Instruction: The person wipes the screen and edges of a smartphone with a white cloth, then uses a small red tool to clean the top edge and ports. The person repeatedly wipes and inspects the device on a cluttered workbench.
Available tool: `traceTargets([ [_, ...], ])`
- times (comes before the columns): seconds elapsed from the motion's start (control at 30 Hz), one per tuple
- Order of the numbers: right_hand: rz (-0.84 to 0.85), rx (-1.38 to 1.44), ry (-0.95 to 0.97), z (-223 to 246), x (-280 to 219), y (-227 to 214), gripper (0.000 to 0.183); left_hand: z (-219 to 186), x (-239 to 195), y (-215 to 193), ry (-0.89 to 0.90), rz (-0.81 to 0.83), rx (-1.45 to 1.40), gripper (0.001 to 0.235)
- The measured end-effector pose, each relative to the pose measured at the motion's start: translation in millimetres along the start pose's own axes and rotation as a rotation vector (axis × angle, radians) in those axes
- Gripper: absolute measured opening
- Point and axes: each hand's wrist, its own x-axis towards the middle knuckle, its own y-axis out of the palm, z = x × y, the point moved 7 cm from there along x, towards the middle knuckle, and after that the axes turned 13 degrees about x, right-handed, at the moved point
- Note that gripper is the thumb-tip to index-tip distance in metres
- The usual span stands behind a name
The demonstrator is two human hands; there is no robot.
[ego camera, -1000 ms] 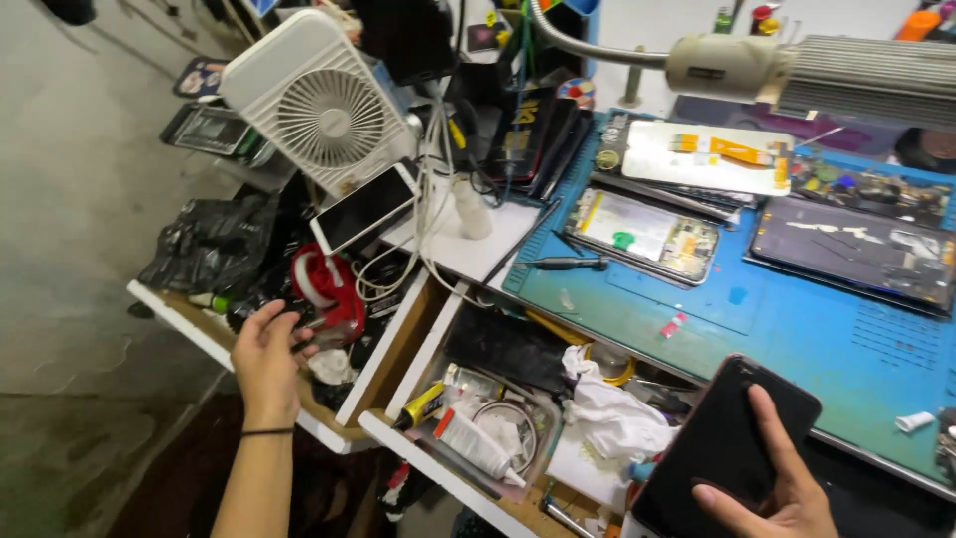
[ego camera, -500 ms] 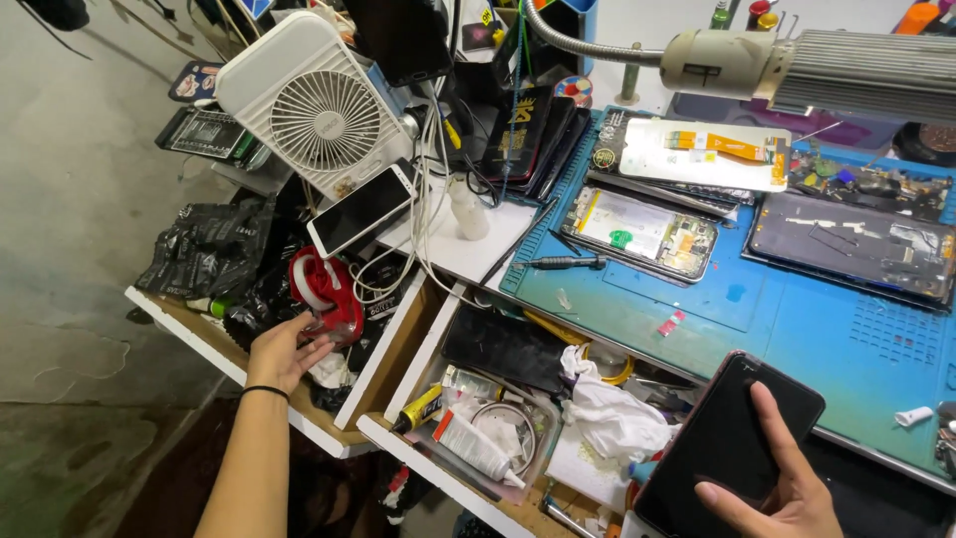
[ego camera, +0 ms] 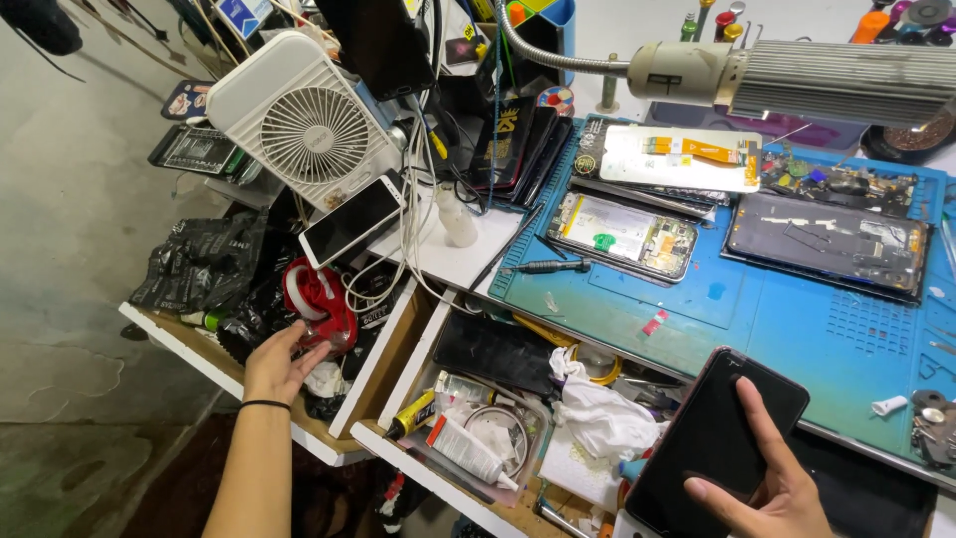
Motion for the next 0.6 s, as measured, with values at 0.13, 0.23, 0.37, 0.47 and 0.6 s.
traceTargets([
  [0.13,0.016,0.035,-0.016,-6,4,-3,0.115,14,-9,-4,0.057,-0.034,-0.107,0.03],
  [0.23,0.039,0.058,-0.022,-12,7,-6,0.116,31,-4,-3,0.108,-0.032,-0.208,0.014],
  [0.37,0.057,-0.014,-0.082,-8,7,-9,0.115,42,-6,3,0.069,-0.002,-0.262,0.019],
  [0.47,0.058,-0.072,-0.092,-4,6,-9,0.113,61,16,0,-0.103,0.04,-0.281,0.023],
  [0.6,0.03,0.01,-0.039,0,0,-5,0.112,66,-9,2,-0.333,0.028,-0.423,0.033],
])
